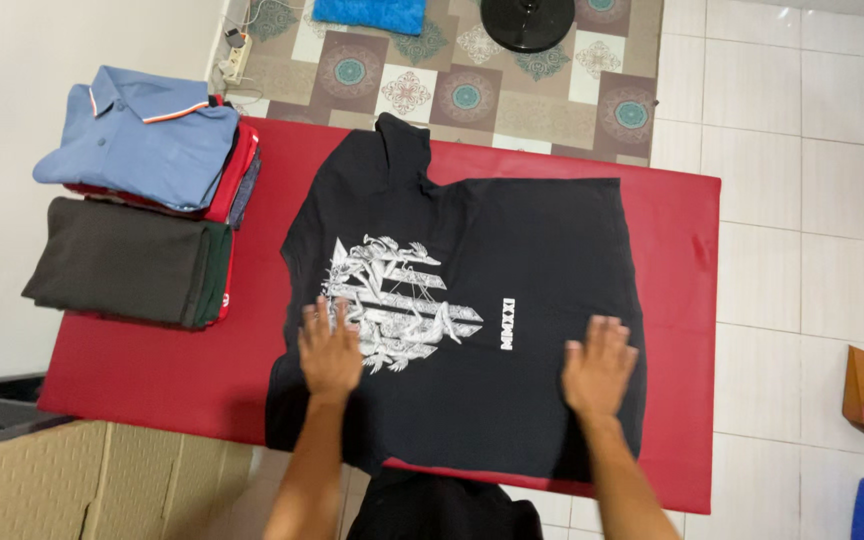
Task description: The person folds a light blue polo shirt, a black t-shirt, and another black t-shirt with a white graphic on a red surface by hand, stacking each one on a pile after finishing.
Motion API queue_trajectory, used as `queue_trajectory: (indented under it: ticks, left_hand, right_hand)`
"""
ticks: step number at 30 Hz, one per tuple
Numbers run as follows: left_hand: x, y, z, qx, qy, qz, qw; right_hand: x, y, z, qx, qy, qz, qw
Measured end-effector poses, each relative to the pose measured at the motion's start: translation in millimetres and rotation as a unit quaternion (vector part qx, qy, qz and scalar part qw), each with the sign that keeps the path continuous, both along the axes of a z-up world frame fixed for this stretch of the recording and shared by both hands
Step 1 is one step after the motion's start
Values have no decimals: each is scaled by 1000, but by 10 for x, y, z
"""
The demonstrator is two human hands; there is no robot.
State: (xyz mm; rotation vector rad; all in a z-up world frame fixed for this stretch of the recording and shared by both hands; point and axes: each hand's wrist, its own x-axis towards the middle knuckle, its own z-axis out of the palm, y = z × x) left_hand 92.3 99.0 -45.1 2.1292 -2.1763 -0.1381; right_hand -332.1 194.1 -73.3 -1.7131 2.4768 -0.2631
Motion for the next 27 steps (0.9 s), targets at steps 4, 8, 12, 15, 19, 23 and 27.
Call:
queue_trajectory:
  ticks: [4, 8, 12, 15, 19, 23, 27]
  left_hand:
    - [1, -239, 47, -24, -84, 87, 992]
    - [-67, -1046, 21, -137, 85, 37, 986]
    - [-45, -2145, 48, -115, 171, 70, 976]
    - [-14, -2815, -3, -36, 161, 141, 976]
    - [-49, -3179, -269, 32, 138, 144, 979]
    - [61, -3311, -495, -28, 252, 241, 937]
    - [134, -3209, -352, -77, 258, 218, 938]
  right_hand:
    - [-379, -114, -153, -22, 34, -62, 997]
    - [-636, -793, -235, -113, -21, -133, 984]
    - [-921, -1608, -233, -122, -57, -174, 975]
    - [-1002, -2156, -180, -114, -142, -201, 963]
    - [-1077, -2554, -281, -62, -164, -246, 953]
    - [-1289, -2530, -548, -29, -78, -238, 968]
    - [-1147, -2538, -328, -91, -44, -234, 967]
